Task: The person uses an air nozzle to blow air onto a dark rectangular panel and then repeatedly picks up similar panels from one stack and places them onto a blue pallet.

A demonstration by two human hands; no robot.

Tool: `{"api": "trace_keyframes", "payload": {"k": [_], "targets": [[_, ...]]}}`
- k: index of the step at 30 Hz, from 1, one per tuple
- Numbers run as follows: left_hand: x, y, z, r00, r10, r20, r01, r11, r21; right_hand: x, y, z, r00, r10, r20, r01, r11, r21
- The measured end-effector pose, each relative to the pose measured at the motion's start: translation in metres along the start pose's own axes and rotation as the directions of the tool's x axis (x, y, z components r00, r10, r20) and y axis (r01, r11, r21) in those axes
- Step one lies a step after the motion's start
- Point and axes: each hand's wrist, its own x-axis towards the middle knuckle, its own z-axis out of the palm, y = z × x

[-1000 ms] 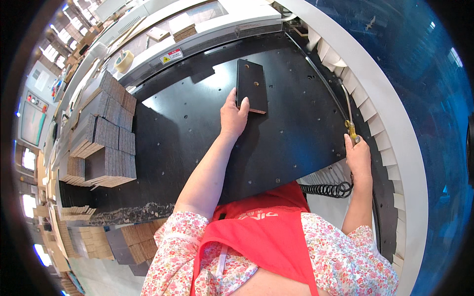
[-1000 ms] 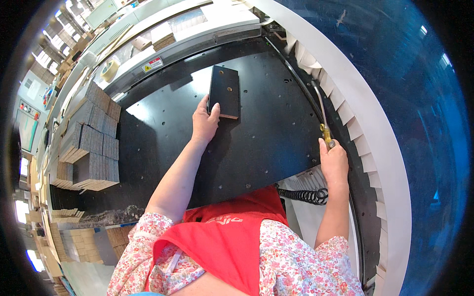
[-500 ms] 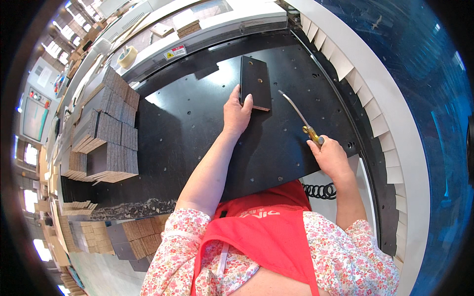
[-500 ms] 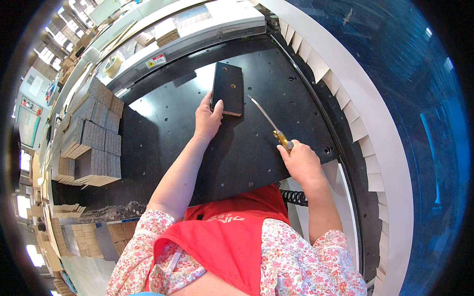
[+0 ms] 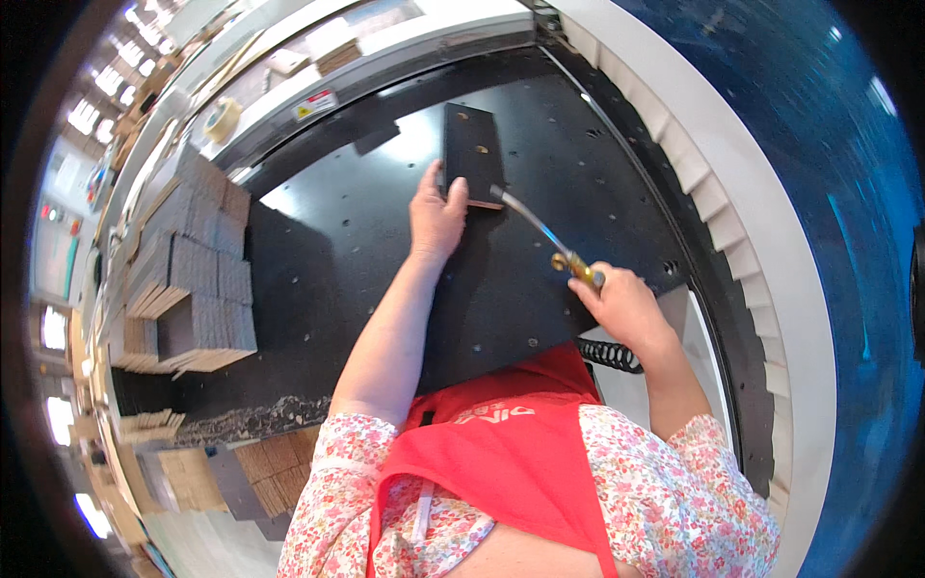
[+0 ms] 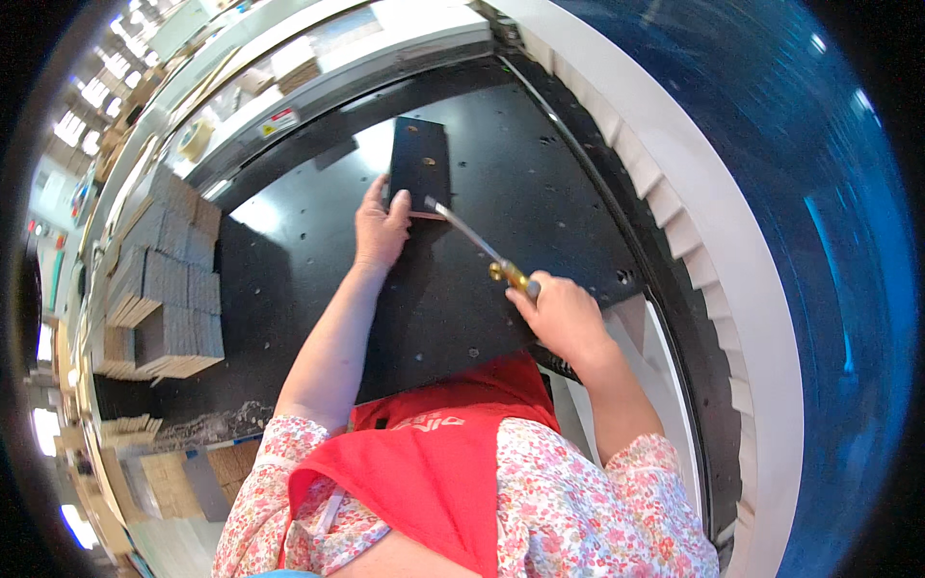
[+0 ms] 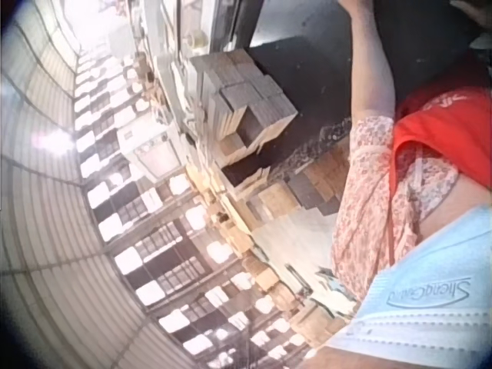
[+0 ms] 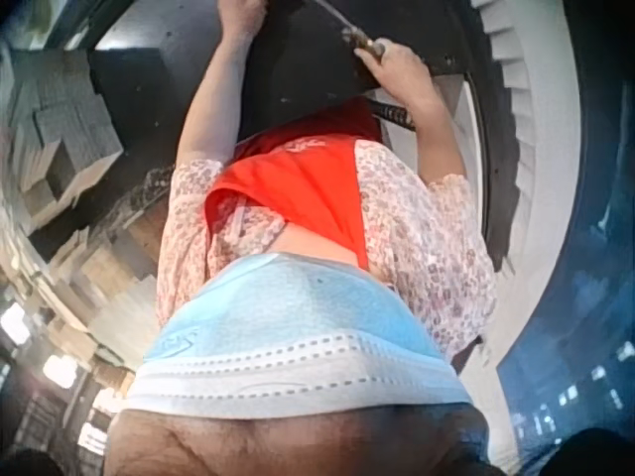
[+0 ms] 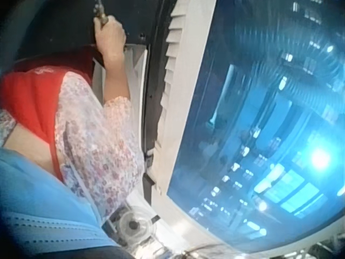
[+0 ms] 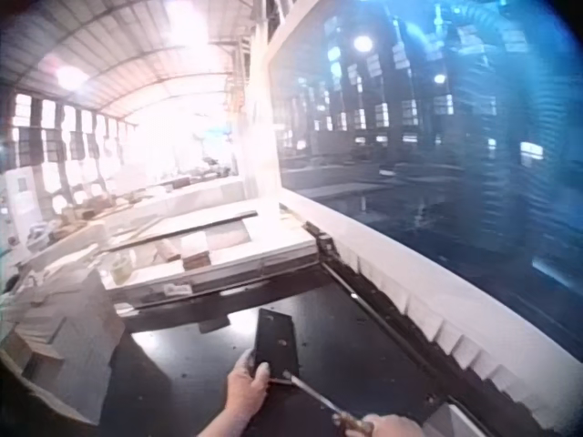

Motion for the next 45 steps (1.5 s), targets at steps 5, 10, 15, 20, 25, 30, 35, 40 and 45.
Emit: {"api": "trace_keyframes", "payload": {"k": [5, 10, 15, 20, 25, 30, 35, 40, 45], "targets": [[0.0, -0.008, -0.003, 0.995, 0.101, -0.018, -0.101, 0.995, 0.015, 0.009, 0.052, -0.009, 0.88, 0.111, -0.462, 0.074, 0.929, 0.363], [-0.007, 0.008, -0.003, 0.998, 0.058, 0.015, -0.059, 0.998, 0.029, 0.011, 0.12, 0.0, 0.722, 0.178, -0.669, 0.172, 0.89, 0.423], [-0.006, 0.002, -0.003, 0.998, 0.05, 0.027, -0.047, 0.995, -0.09, -0.002, 0.14, 0.036, 0.661, 0.001, -0.75, 0.286, 0.924, 0.253], [-0.01, 0.001, -0.014, 0.998, 0.015, 0.059, 0.001, 0.963, -0.268, -0.041, 0.13, 0.065, 0.658, -0.014, -0.753, -0.145, 0.979, -0.145], [-0.026, -0.01, -0.043, 0.98, -0.114, 0.163, 0.19, 0.782, -0.594, -0.096, 0.078, 0.029, 0.975, 0.095, -0.202, -0.083, 0.994, 0.068], [-0.079, -0.001, -0.095, 0.989, -0.111, 0.093, 0.144, 0.671, -0.728, -0.069, 0.003, 0.037, 0.882, -0.448, -0.149, 0.468, 0.868, 0.164], [-0.129, 0.017, -0.16, 0.991, 0.047, -0.126, -0.128, 0.615, -0.778, -0.015, -0.045, 0.044, 0.656, -0.744, -0.13, 0.755, 0.65, 0.089], [-0.231, 0.014, -0.248, 0.811, -0.028, -0.585, -0.441, 0.628, -0.642, 0.01, -0.071, 0.067, 0.533, -0.846, 0.021, 0.839, 0.531, 0.121], [-0.349, 0.002, -0.292, 0.292, -0.225, -0.93, -0.62, 0.695, -0.363, 0.023, -0.095, 0.092, 0.44, -0.886, 0.147, 0.869, 0.461, 0.18]]}}
